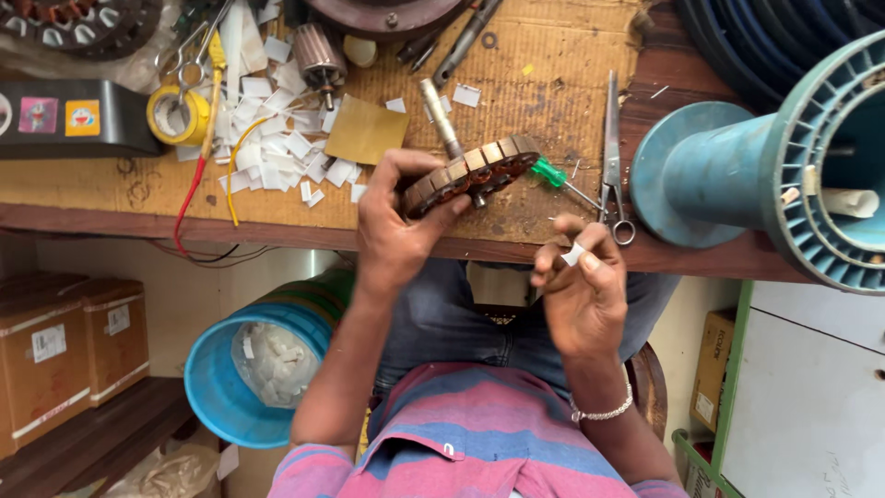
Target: The person assembles a motor stator by inserting small white insulating pieces into slots between copper windings. They use scissors to trim the pieces and a green screwdriver to press them into place. The work is performed at a cluttered workbench with tools and motor parts visible.
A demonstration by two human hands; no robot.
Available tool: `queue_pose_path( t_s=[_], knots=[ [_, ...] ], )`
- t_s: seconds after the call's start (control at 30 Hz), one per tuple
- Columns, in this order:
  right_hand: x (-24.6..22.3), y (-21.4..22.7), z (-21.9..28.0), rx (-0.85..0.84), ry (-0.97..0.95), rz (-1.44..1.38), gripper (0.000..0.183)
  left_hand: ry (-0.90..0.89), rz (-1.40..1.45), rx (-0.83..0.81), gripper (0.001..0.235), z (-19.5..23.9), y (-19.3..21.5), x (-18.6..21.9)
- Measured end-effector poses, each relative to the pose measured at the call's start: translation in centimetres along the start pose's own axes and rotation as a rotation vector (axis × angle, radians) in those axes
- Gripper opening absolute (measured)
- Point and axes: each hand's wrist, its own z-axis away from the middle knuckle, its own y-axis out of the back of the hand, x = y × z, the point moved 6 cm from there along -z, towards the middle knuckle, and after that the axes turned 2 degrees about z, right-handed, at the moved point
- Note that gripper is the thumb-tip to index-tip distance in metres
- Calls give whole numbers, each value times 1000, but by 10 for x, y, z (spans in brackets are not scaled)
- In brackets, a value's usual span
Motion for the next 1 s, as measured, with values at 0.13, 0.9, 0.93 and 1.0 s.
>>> queue_pose_path(
  t_s=[0.13,0.9,0.93,1.0],
  knots=[
    [-4,14,-3,-56,136,145,11,-51,-402,-138,52,-14,10,18],
    [-34,-75,-19,-326,1042,1423,16,-386,-215,-258,50,2,-9,20],
    [-30,-77,-20,-318,1039,1437,16,-376,-224,-256,51,2,-8,20],
    [-24,-78,-22,-326,1038,1465,16,-356,-239,-251,53,2,-8,19]
  ],
)
